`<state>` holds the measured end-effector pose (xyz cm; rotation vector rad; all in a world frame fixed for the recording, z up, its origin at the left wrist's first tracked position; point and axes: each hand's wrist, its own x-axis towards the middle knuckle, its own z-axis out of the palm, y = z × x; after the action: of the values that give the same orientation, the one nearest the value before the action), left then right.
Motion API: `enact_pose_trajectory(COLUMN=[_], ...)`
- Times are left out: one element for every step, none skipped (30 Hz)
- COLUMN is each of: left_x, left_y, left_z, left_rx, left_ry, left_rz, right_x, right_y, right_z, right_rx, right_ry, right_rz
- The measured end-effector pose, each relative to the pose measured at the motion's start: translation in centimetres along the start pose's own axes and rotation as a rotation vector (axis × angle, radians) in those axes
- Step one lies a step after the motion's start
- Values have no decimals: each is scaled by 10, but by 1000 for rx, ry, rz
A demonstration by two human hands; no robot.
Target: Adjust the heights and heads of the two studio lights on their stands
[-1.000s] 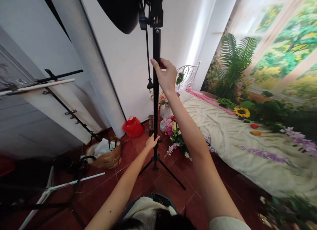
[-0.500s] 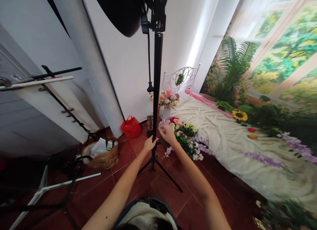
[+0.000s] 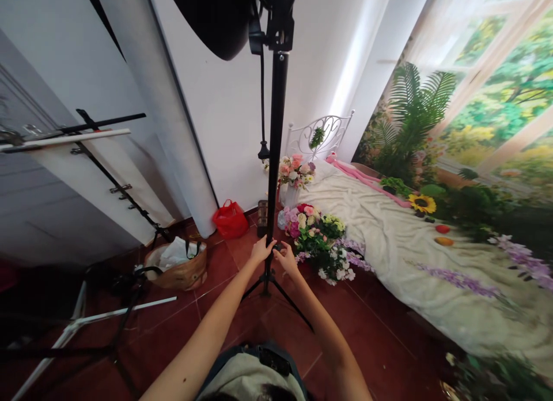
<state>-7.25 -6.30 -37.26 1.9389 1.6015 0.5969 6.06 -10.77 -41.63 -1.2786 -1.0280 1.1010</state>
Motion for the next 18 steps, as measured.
enact_pose_trajectory(left_x=[0,1,1,1,1,1,1,1,2,2,2,2,2,2,1,1,1,1], left_y=[-1,-2,-2,-2,-2,-2,-2,-2,-2,-2,-2,-2,-1,0,0,2,3,4], left_z=[1,1,1,1,1,0,0,0,0,0,0,0,0,0,-1,-2,-2,-3], left_rx=[-8,-18,-27,-34,-38,-40,-41,-40,-40,-41,-42,-44,-45,-44,-41,-37,-32,-26], left_ry=[1,-1,-3,-7,-9,-10,-10,-8,-6,-2,2,4,5,3,-3,-10,-19,-27], left_rz=[10,16,19,20,20,19,19,20,23,26,32,36,38,33,20,1,-21,-41], right_x=[1,2,3,4,5,6,8,9,11,12,13,13,14,13,13,12,11,9], right_y=[-1,-3,-6,-9,-12,-15,-16,-16,-15,-13,-11,-8,-6,-4,-4,-4,-5,-7], right_z=[1,2,1,-1,-3,-6,-9,-12,-14,-15,-16,-16,-15,-14,-13,-12,-11,-11], right_rx=[112,208,274,304,302,280,246,207,166,127,92,66,56,66,94,137,185,233], right_ry=[11,21,30,36,42,44,39,31,23,20,26,39,53,63,59,44,23,4], right_rz=[45,73,82,75,59,41,28,23,29,47,78,115,151,183,212,235,247,248])
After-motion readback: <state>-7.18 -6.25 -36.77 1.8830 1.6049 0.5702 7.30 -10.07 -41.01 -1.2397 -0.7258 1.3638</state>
